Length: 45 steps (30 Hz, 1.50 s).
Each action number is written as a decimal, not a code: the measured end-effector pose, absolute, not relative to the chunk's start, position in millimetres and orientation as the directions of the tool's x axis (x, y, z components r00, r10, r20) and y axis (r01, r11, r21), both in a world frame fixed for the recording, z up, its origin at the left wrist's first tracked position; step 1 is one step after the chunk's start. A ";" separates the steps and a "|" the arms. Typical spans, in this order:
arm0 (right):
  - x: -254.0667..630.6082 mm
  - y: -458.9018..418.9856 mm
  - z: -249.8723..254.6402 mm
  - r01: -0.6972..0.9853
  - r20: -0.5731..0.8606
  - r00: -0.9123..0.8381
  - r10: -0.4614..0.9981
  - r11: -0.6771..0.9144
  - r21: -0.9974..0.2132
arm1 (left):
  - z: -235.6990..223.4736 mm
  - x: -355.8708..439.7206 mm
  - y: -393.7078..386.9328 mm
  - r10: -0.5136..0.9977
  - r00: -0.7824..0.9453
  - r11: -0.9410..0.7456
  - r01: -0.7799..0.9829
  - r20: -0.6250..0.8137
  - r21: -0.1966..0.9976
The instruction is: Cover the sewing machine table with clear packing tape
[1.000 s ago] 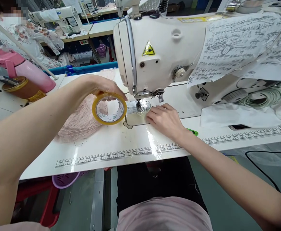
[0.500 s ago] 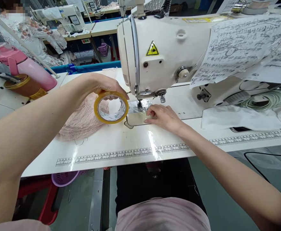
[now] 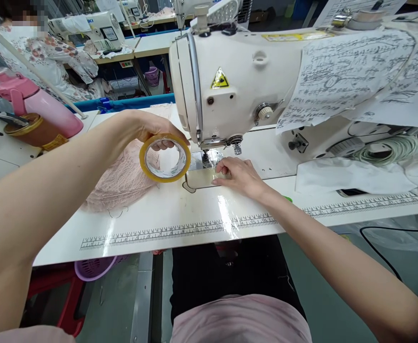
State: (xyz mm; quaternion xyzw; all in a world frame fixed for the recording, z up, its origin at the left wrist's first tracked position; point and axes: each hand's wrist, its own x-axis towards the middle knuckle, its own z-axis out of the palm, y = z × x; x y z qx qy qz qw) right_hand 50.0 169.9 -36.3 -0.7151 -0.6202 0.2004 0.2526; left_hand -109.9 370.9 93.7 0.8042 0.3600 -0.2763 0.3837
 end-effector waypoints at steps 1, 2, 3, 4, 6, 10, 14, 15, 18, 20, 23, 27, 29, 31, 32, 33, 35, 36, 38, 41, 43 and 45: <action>49.9 169.9 -36.3 0.783 0.028 0.150 0.988 -0.102 -0.613 | 93.0 -110.0 371.1 0.362 0.587 -0.432 0.794 -0.724 0.427; 49.8 169.8 -36.1 0.782 0.030 0.150 0.988 -0.100 -0.615 | 92.3 -110.2 371.3 0.355 0.584 -0.413 0.799 -0.730 0.438; 49.6 169.6 -35.8 0.781 0.030 0.150 0.988 -0.100 -0.616 | 91.6 -110.4 371.7 0.345 0.579 -0.390 0.804 -0.739 0.448; 49.4 169.4 -35.3 0.782 0.029 0.152 0.988 -0.102 -0.615 | 90.7 -110.7 372.3 0.334 0.574 -0.368 0.810 -0.747 0.458; 49.1 168.9 -34.3 0.785 0.025 0.159 0.987 -0.111 -0.610 | 88.9 -111.5 374.2 0.315 0.566 -0.330 0.818 -0.762 0.472; 49.5 168.5 -34.1 0.794 0.027 0.156 0.987 -0.109 -0.598 | 84.8 -113.0 380.0 0.278 0.564 -0.293 0.821 -0.778 0.490; 49.9 168.8 -34.9 0.800 0.033 0.152 0.988 -0.104 -0.590 | 81.9 -113.2 384.8 0.244 0.560 -0.239 0.826 -0.792 0.510; 49.7 168.9 -34.4 0.799 0.033 0.152 0.988 -0.104 -0.592 | 81.7 -113.0 385.0 0.244 0.554 -0.228 0.830 -0.796 0.508; 49.7 169.1 -30.5 0.797 0.027 0.141 0.990 -0.097 -0.596 | 82.3 -112.6 383.1 0.250 0.544 -0.225 0.837 -0.801 0.499; 50.9 169.4 -26.3 0.794 0.019 0.113 0.993 -0.079 -0.602 | 83.3 -112.7 380.6 0.261 0.543 -0.244 0.837 -0.798 0.490; 55.2 170.3 -20.2 0.795 0.012 0.052 0.999 -0.034 -0.606 | 84.4 -113.6 377.8 0.278 0.552 -0.269 0.831 -0.786 0.487; 59.5 170.1 -15.1 0.855 0.052 -0.064 0.997 0.081 -0.512 | 83.0 -114.9 379.5 0.297 0.560 -0.272 0.826 -0.774 0.493; 58.7 168.7 -14.0 0.905 0.102 -0.112 0.988 0.144 -0.401 | 81.1 -115.3 382.0 0.304 0.553 -0.253 0.832 -0.776 0.494; 56.4 167.0 -14.0 0.946 0.141 -0.137 0.981 0.171 -0.277 | 79.0 -115.7 384.3 0.299 0.547 -0.228 0.837 -0.782 0.498; 55.1 166.4 -14.4 0.960 0.152 -0.142 0.978 0.173 -0.219 | 78.1 -115.8 385.1 0.294 0.546 -0.215 0.838 -0.785 0.502; 53.9 166.1 -15.0 0.971 0.160 -0.144 0.977 0.171 -0.167 | 77.4 -116.0 385.5 0.288 0.546 -0.204 0.838 -0.786 0.507; 52.4 166.5 -16.5 0.983 0.164 -0.150 0.975 0.165 -0.079 | 76.8 -116.1 385.6 0.284 0.549 -0.186 0.836 -0.786 0.517; 52.2 167.1 -17.4 0.986 0.161 -0.156 0.975 0.164 -0.042 | 76.8 -116.1 385.2 0.286 0.550 -0.179 0.835 -0.785 0.520; 53.1 168.9 -18.9 0.985 0.145 -0.173 0.974 0.174 0.012 | 77.2 -116.0 384.4 0.296 0.542 -0.176 0.840 -0.787 0.513; 56.3 171.7 -21.0 0.980 0.125 -0.199 0.972 0.195 0.043 | 77.3 -116.0 384.1 0.306 0.534 -0.184 0.845 -0.788 0.502; 58.3 173.2 -22.0 0.978 0.120 -0.207 0.971 0.205 0.036 | 76.6 -116.4 385.0 0.303 0.542 -0.199 0.841 -0.784 0.504; 59.5 174.5 -21.7 0.978 0.113 -0.207 0.972 0.208 0.006 | 75.5 -117.0 386.4 0.294 0.549 -0.228 0.835 -0.782 0.501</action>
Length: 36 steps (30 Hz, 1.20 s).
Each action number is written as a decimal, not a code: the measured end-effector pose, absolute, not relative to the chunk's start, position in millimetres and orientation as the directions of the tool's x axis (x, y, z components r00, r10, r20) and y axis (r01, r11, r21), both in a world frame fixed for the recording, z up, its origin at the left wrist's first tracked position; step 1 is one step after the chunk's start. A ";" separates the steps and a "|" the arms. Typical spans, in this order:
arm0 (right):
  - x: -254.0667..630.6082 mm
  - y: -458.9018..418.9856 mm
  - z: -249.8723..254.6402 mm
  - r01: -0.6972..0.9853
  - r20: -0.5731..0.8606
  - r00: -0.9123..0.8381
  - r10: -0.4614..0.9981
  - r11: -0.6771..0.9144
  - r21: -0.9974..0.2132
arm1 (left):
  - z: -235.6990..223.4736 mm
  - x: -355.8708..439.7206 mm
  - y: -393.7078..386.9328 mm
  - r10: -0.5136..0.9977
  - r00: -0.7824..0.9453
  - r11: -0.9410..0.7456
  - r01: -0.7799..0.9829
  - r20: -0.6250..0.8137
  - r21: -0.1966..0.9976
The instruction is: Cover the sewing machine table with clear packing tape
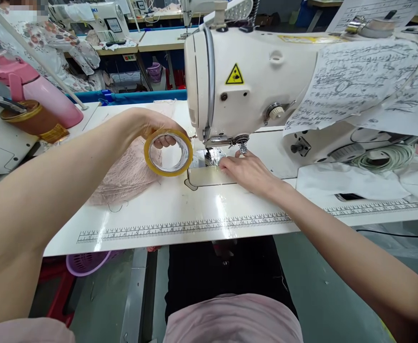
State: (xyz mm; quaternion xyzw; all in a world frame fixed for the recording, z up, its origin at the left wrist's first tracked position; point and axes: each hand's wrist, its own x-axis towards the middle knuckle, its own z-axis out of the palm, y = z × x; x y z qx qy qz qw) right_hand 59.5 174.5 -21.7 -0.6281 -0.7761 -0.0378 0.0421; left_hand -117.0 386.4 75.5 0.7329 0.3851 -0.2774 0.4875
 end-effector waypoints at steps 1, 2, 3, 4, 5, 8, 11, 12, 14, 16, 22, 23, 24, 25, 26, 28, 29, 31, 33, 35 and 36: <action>59.8 174.9 -20.8 0.978 0.106 -0.204 0.973 0.207 -0.017 | 74.9 -117.3 387.1 0.291 0.554 -0.251 0.831 -0.780 0.497; 60.2 175.2 -19.3 0.978 0.098 -0.200 0.975 0.205 -0.042 | 74.3 -117.5 387.8 0.291 0.561 -0.279 0.825 -0.775 0.492; 60.6 175.1 -17.3 0.976 0.086 -0.197 0.977 0.203 -0.074 | 73.9 -117.5 388.4 0.286 0.567 -0.311 0.817 -0.772 0.486; 61.2 174.6 -15.0 0.972 0.075 -0.194 0.978 0.202 -0.118 | 73.5 -117.5 388.9 0.278 0.578 -0.344 0.806 -0.768 0.482; 62.2 173.5 -12.6 0.965 0.065 -0.191 0.980 0.199 -0.172 | 73.4 -117.4 389.4 0.267 0.588 -0.374 0.793 -0.764 0.480; 66.6 167.5 -7.7 0.931 0.049 -0.166 0.985 0.173 -0.320 | 74.0 -116.9 389.9 0.232 0.596 -0.403 0.778 -0.769 0.482; 70.3 161.0 -10.3 0.934 0.071 -0.156 0.985 0.171 -0.313 | 75.4 -116.8 389.4 0.251 0.562 -0.350 0.812 -0.788 0.468; 70.7 159.8 -12.7 0.942 0.088 -0.163 0.983 0.181 -0.283 | 75.6 -116.8 389.5 0.257 0.551 -0.334 0.821 -0.794 0.462; 70.2 159.4 -18.4 0.956 0.124 -0.176 0.976 0.200 -0.215 | 75.2 -116.9 390.1 0.257 0.544 -0.321 0.828 -0.799 0.461; 68.7 161.3 -23.6 0.966 0.153 -0.189 0.970 0.212 -0.151 | 74.2 -116.8 391.1 0.250 0.553 -0.322 0.822 -0.795 0.470; 67.2 166.2 -32.8 0.933 0.269 -0.344 0.900 0.295 0.207 | 74.5 -117.2 388.4 0.278 0.547 -0.270 0.834 -0.790 0.482; 67.3 166.0 -33.7 0.915 0.287 -0.370 0.884 0.295 0.274 | 74.7 -117.7 387.4 0.281 0.542 -0.256 0.838 -0.792 0.482; 67.5 165.8 -34.3 0.897 0.298 -0.395 0.869 0.294 0.332 | 74.7 -118.3 386.4 0.284 0.540 -0.242 0.840 -0.792 0.486; 67.5 165.5 -34.6 0.878 0.304 -0.417 0.857 0.292 0.380 | 74.5 -118.9 385.6 0.288 0.541 -0.229 0.840 -0.790 0.492; 67.5 165.4 -34.5 0.860 0.305 -0.436 0.847 0.292 0.419 | 74.2 -119.4 384.9 0.291 0.544 -0.220 0.839 -0.787 0.498; 67.5 165.7 -33.2 0.833 0.299 -0.464 0.834 0.295 0.469 | 73.5 -120.1 384.0 0.301 0.553 -0.209 0.833 -0.777 0.512; 67.7 166.2 -32.2 0.824 0.290 -0.472 0.833 0.298 0.482 | 73.4 -120.2 383.6 0.310 0.552 -0.209 0.834 -0.774 0.511; 68.5 167.9 -29.7 0.812 0.259 -0.482 0.837 0.316 0.491 | 73.5 -120.2 383.4 0.330 0.541 -0.216 0.841 -0.774 0.496; 70.0 170.0 -26.8 0.806 0.215 -0.484 0.848 0.337 0.486 | 73.6 -119.9 384.1 0.334 0.536 -0.225 0.844 -0.775 0.486; 71.6 171.8 -23.5 0.807 0.158 -0.473 0.866 0.355 0.472 | 72.9 -119.7 385.8 0.326 0.541 -0.241 0.841 -0.775 0.485; 72.3 172.5 -21.7 0.812 0.131 -0.462 0.877 0.359 0.459 | 72.2 -119.5 386.9 0.321 0.547 -0.247 0.837 -0.773 0.489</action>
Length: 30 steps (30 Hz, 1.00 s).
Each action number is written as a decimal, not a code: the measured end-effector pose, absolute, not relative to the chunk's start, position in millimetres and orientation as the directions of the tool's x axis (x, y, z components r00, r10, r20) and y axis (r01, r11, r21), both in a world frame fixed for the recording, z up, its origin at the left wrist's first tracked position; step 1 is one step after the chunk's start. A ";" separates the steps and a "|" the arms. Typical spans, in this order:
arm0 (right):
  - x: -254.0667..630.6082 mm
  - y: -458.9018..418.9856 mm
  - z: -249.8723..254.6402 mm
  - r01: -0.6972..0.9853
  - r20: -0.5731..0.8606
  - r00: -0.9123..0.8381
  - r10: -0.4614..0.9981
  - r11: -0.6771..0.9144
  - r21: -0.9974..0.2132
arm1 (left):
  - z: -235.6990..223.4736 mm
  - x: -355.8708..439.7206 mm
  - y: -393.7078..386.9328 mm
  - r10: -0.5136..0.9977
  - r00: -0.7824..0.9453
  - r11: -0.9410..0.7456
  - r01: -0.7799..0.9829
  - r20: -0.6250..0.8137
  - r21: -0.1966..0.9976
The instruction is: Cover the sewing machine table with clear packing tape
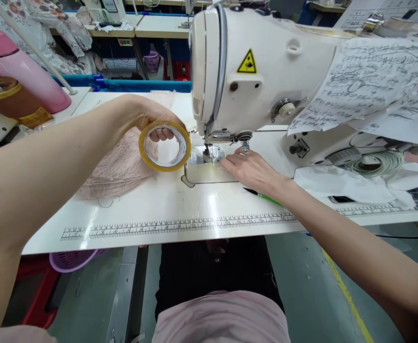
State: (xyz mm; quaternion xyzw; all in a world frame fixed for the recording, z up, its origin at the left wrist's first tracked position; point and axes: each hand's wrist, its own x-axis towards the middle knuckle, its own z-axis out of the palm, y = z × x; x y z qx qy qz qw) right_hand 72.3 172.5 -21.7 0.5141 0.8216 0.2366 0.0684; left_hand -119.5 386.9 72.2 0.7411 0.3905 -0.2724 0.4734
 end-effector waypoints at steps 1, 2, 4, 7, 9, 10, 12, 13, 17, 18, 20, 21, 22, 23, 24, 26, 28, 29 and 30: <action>72.9 173.2 -19.8 0.822 0.105 -0.447 0.889 0.361 0.440 | 71.4 -119.4 388.1 0.321 0.550 -0.247 0.834 -0.771 0.493; 73.4 173.8 -18.0 0.835 0.082 -0.431 0.898 0.363 0.414 | 70.4 -119.2 389.3 0.326 0.552 -0.243 0.834 -0.768 0.496; 74.3 175.4 -14.6 0.867 0.046 -0.402 0.915 0.363 0.341 | 68.7 -119.1 391.4 0.330 0.540 -0.221 0.842 -0.774 0.493; 77.0 178.5 -11.0 0.925 0.028 -0.350 0.936 0.341 0.169 | 67.1 -118.9 393.7 0.314 0.525 -0.201 0.851 -0.791 0.485; 80.5 179.8 -9.5 0.946 0.026 -0.325 0.945 0.325 0.012 | 66.5 -118.5 394.8 0.302 0.537 -0.197 0.843 -0.787 0.500; 82.7 179.5 -8.9 0.946 0.021 -0.317 0.948 0.317 -0.065 | 66.3 -118.3 395.3 0.301 0.541 -0.196 0.841 -0.785 0.504; 87.2 176.8 -8.5 0.936 0.010 -0.299 0.954 0.296 -0.190 | 66.2 -117.6 395.6 0.304 0.537 -0.203 0.843 -0.787 0.498; 89.1 174.5 -8.7 0.931 0.009 -0.288 0.958 0.282 -0.232 | 66.5 -117.3 395.3 0.307 0.536 -0.209 0.844 -0.786 0.494; 91.4 164.4 -13.5 0.924 0.069 -0.261 0.963 0.270 -0.269 | 71.1 -117.3 389.8 0.308 0.544 -0.208 0.839 -0.781 0.502; 90.7 163.1 -15.2 0.927 0.088 -0.261 0.961 0.275 -0.254 | 72.7 -117.6 387.7 0.308 0.540 -0.201 0.842 -0.783 0.501; 88.9 162.6 -18.6 0.933 0.116 -0.265 0.957 0.285 -0.218 | 75.5 -118.0 384.4 0.312 0.529 -0.182 0.849 -0.789 0.497; 88.0 163.1 -20.0 0.935 0.128 -0.273 0.953 0.294 -0.197 | 76.4 -118.2 383.4 0.314 0.524 -0.174 0.851 -0.792 0.495; 87.0 163.7 -21.2 0.937 0.141 -0.288 0.947 0.310 -0.163 | 77.0 -118.2 382.9 0.314 0.522 -0.168 0.853 -0.793 0.495; 85.9 164.2 -22.3 0.939 0.160 -0.309 0.938 0.328 -0.109 | 77.3 -118.1 382.8 0.309 0.524 -0.165 0.851 -0.793 0.498; 84.5 164.3 -23.1 0.939 0.181 -0.332 0.926 0.343 -0.030 | 77.4 -118.0 382.9 0.304 0.523 -0.165 0.852 -0.796 0.497; 80.0 162.7 -24.7 0.920 0.218 -0.385 0.897 0.353 0.171 | 77.7 -117.9 383.0 0.304 0.520 -0.177 0.854 -0.798 0.490; 72.9 159.0 -26.0 0.881 0.235 -0.414 0.879 0.323 0.345 | 78.5 -117.9 382.1 0.302 0.528 -0.184 0.849 -0.794 0.495; 68.7 156.8 -26.6 0.865 0.236 -0.418 0.877 0.304 0.400 | 79.0 -117.9 381.3 0.303 0.532 -0.184 0.847 -0.791 0.499; 64.3 154.6 -27.1 0.852 0.236 -0.417 0.878 0.287 0.437 | 79.7 -117.8 380.2 0.304 0.534 -0.179 0.845 -0.789 0.503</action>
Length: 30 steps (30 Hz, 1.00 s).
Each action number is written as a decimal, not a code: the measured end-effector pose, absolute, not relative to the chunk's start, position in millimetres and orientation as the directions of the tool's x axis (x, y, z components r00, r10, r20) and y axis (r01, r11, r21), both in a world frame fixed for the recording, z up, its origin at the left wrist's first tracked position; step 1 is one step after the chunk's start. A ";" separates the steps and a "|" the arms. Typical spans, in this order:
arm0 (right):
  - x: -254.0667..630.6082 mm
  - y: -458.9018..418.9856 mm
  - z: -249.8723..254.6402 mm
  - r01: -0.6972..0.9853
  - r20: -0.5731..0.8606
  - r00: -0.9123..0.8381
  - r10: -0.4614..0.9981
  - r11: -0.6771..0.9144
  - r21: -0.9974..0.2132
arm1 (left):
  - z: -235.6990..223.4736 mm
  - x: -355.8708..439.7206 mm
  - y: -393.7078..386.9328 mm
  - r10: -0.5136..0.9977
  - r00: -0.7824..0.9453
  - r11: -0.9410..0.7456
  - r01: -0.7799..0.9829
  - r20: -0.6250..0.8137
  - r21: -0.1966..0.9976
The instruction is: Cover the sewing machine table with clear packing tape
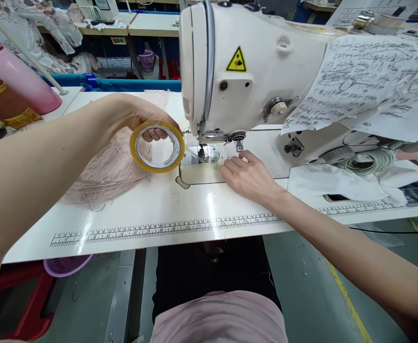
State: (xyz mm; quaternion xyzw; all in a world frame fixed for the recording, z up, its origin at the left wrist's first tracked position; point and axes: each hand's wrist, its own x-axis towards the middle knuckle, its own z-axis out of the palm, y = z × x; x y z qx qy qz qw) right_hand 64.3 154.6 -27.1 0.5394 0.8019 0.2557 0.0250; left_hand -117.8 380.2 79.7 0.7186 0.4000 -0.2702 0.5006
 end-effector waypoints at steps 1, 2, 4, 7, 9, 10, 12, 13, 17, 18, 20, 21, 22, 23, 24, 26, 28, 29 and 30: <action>60.1 152.8 -27.5 0.844 0.238 -0.415 0.878 0.274 0.462 | 80.4 -117.5 378.9 0.307 0.529 -0.172 0.848 -0.791 0.501; 56.5 151.4 -27.8 0.838 0.243 -0.415 0.877 0.264 0.478 | 81.1 -117.1 377.5 0.311 0.518 -0.165 0.855 -0.797 0.491; 52.0 150.8 -27.8 0.833 0.260 -0.418 0.871 0.252 0.493 | 82.6 -116.3 374.6 0.327 0.502 -0.161 0.864 -0.801 0.477; 54.1 154.5 -26.1 0.849 0.277 -0.397 0.875 0.236 0.472 | 84.2 -116.0 372.0 0.373 0.496 -0.201 0.868 -0.784 0.454; 59.3 158.2 -23.9 0.864 0.257 -0.377 0.890 0.238 0.443 | 84.0 -116.8 372.5 0.379 0.497 -0.221 0.868 -0.781 0.446; 62.1 159.8 -22.8 0.870 0.241 -0.369 0.898 0.242 0.430 | 83.5 -117.4 373.3 0.365 0.501 -0.219 0.865 -0.785 0.451; 66.5 161.9 -21.0 0.874 0.209 -0.362 0.908 0.253 0.416 | 81.9 -118.7 375.2 0.337 0.508 -0.211 0.861 -0.793 0.462; 67.9 162.4 -20.4 0.873 0.199 -0.364 0.910 0.258 0.414 | 81.0 -119.2 375.9 0.332 0.510 -0.214 0.860 -0.793 0.463; 70.6 164.5 -18.9 0.868 0.165 -0.385 0.908 0.295 0.400 | 78.2 -120.4 377.9 0.377 0.501 -0.242 0.865 -0.779 0.440; 71.8 166.5 -18.3 0.872 0.153 -0.386 0.910 0.306 0.383 | 77.6 -120.5 378.6 0.379 0.504 -0.240 0.864 -0.776 0.444; 76.2 173.2 -16.5 0.893 0.146 -0.356 0.923 0.290 0.344 | 76.7 -120.1 380.4 0.359 0.517 -0.235 0.856 -0.777 0.461; 79.4 177.4 -15.6 0.909 0.158 -0.322 0.934 0.257 0.329 | 76.4 -119.8 381.2 0.341 0.524 -0.232 0.851 -0.780 0.471; 83.0 181.5 -14.8 0.925 0.178 -0.277 0.944 0.211 0.316 | 76.4 -119.3 381.5 0.329 0.531 -0.229 0.847 -0.781 0.480; 86.8 184.8 -14.3 0.939 0.200 -0.228 0.953 0.161 0.303 | 76.6 -118.7 381.3 0.331 0.529 -0.228 0.849 -0.782 0.478; 90.3 186.7 -14.3 0.952 0.213 -0.185 0.959 0.121 0.283 | 77.1 -118.1 380.4 0.345 0.517 -0.227 0.856 -0.784 0.464; 96.0 184.7 -15.5 0.976 0.206 -0.152 0.967 0.113 0.187 | 78.4 -117.3 377.3 0.386 0.492 -0.237 0.871 -0.781 0.431; 99.3 176.1 -18.2 0.988 0.180 -0.148 0.973 0.154 -0.018 | 79.0 -117.2 374.7 0.407 0.482 -0.252 0.876 -0.776 0.412; 100.3 170.6 -19.9 0.976 0.173 -0.144 0.974 0.169 -0.141 | 78.7 -117.4 374.4 0.409 0.482 -0.261 0.875 -0.775 0.407; 100.8 165.4 -21.7 0.950 0.172 -0.138 0.975 0.180 -0.256 | 77.8 -117.8 375.1 0.404 0.505 -0.283 0.862 -0.763 0.420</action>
